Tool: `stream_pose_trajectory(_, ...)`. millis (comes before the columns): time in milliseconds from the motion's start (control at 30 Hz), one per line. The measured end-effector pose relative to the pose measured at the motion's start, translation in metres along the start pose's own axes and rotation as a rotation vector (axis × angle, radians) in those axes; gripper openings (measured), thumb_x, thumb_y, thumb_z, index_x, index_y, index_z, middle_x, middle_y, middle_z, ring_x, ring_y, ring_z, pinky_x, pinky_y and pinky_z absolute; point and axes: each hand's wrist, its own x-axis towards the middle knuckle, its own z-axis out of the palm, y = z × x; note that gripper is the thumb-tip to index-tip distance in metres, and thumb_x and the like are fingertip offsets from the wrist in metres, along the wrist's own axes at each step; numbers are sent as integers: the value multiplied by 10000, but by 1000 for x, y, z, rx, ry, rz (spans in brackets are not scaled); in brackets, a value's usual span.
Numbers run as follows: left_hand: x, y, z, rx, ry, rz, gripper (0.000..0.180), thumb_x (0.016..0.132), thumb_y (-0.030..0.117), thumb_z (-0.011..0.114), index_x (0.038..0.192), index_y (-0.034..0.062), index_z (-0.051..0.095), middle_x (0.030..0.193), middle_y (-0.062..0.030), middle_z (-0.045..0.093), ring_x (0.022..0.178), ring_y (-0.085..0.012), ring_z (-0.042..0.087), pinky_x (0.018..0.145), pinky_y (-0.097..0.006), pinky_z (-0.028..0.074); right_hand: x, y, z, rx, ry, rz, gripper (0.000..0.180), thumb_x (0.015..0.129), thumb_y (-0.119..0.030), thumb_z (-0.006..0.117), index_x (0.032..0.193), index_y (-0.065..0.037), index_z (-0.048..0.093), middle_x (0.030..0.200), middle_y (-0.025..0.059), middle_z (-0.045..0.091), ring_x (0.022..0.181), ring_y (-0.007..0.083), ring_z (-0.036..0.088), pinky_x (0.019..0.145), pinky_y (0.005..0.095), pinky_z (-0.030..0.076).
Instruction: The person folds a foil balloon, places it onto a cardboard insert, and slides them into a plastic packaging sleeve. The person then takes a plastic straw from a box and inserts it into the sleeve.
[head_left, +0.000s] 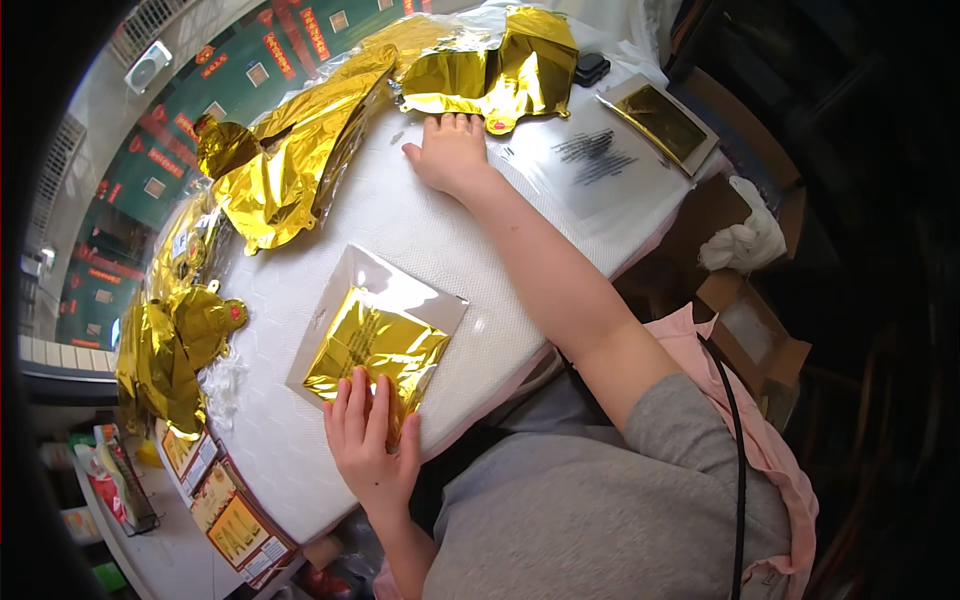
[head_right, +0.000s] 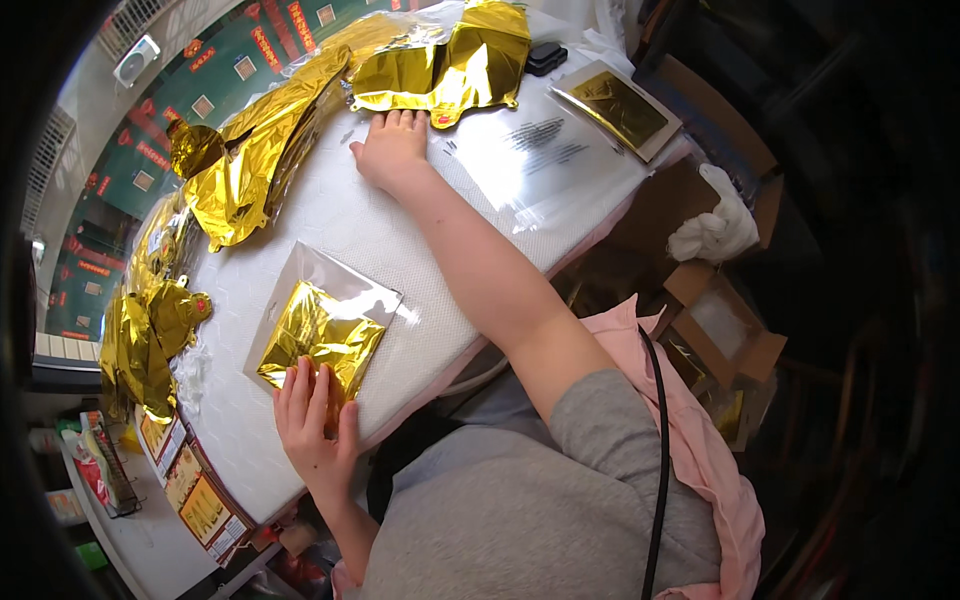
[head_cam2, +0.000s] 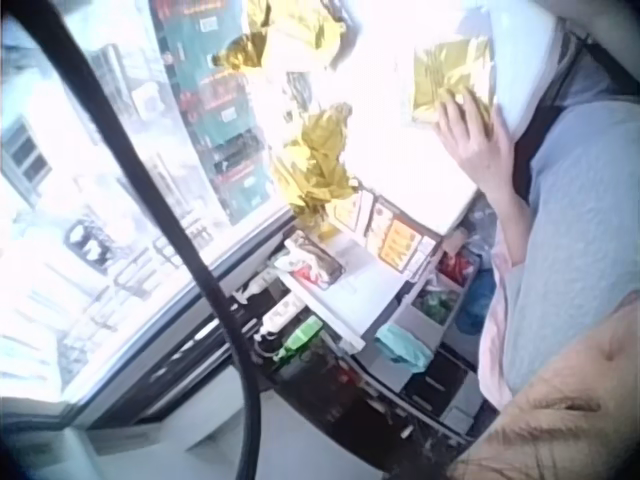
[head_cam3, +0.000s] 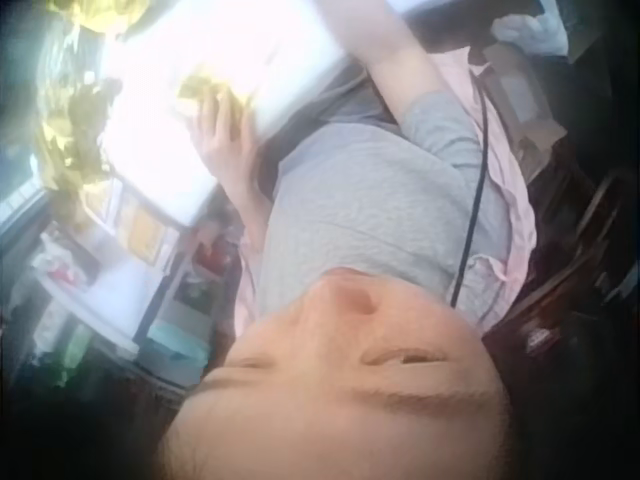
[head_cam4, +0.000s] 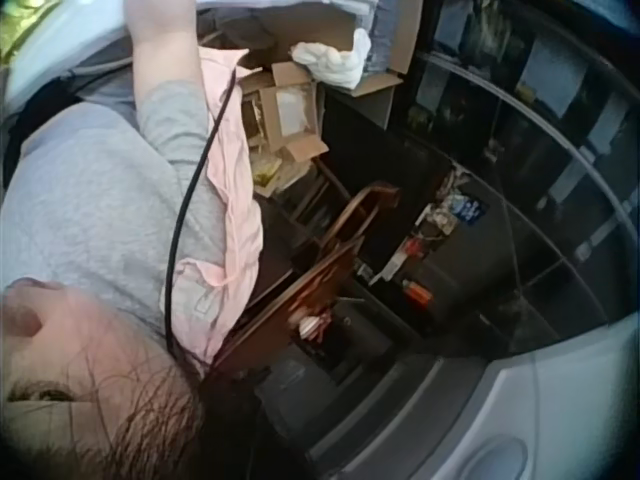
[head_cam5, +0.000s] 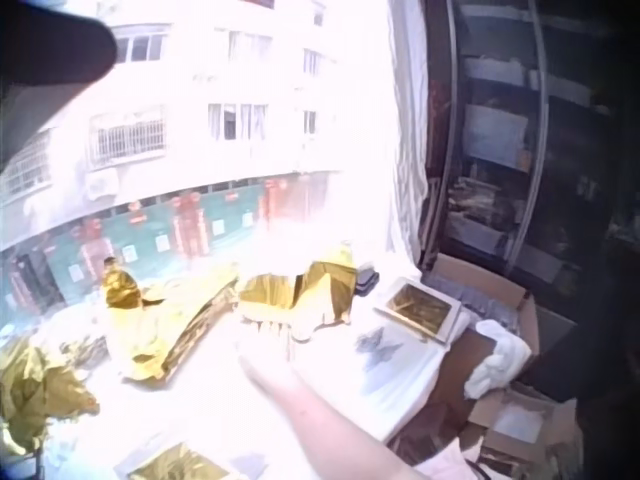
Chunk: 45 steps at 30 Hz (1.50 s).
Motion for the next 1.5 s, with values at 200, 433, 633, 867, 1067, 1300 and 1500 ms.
stream_pose_trajectory(200, 2, 3, 0, 26, -19, 5, 500, 930, 243, 703, 1402, 81, 675, 1537, -155, 564, 1455, -374, 479, 1232, -526, 301, -31, -11, -7, 67, -65, -243, 593, 1045, -468, 550, 1390, 14, 564, 1461, 259, 547, 1432, 367, 471, 1195, 483, 363)
stream_pose_trajectory(433, -1, 0, 0, 24, -31, 6, 506, 936, 264, 692, 1402, 67, 669, 1536, -172, 560, 1459, -392, 472, 1231, -556, 285, -153, 14, -95, 726, 578, -574, 313, 917, -158, 752, 1208, -49, 717, 956, 126, 703, 901, 319, 684, 791, 433, 543)
stream_pose_trajectory(633, 1, -2, 0, 78, -62, 65, 499, 966, 235, 653, 1415, 20, 644, 1545, -188, 546, 1469, -408, 451, 1237, -543, 283, -244, 163, -70, 904, 934, 81, 213, 1058, -96, 508, 1113, 7, 685, 807, 10, 500, 747, 108, 442, 682, 264, 368)
stream_pose_trajectory(867, 7, 5, 4, -45, -68, 47, 605, 1005, 465, 581, 1391, 4, 654, 1507, -235, 526, 1401, -424, 499, 1169, -521, 397, -283, 286, 7, 1494, 1149, 808, 196, 1114, -235, 488, 1083, -73, 594, 718, -46, 391, 650, 65, 346, 604, 254, 311)
stream_pose_trajectory(1067, 12, 6, 1, 49, -83, -22, 675, 1064, 546, 429, 1372, -11, 654, 1532, -229, 497, 1441, -409, 466, 1187, -510, 389, -332, 224, -14, 1954, -83, 417, 240, 1103, -232, 532, 1016, -28, 624, 733, -10, 475, 660, 83, 442, 632, 246, 352)
stream_pose_trajectory(1300, 6, -15, 1, 147, -74, 135, 512, 1097, 337, 466, 1400, -47, 620, 1514, -237, 532, 1419, -396, 503, 1180, -504, 397, -381, 295, 25, 1533, -1497, -150, 195, 1030, -195, 695, 1015, -3, 662, 1007, 43, 694, 901, 106, 645, 805, 266, 501)
stream_pose_trajectory(1500, 10, -8, 8, 73, -73, 122, 515, 1104, 323, 447, 1428, -47, 597, 1517, -246, 521, 1459, -397, 459, 1183, -502, 398, -605, 420, -73, 1645, -575, 577, 173, 1035, -212, 673, 1033, -39, 668, 908, 39, 687, 822, 115, 649, 736, 280, 517)
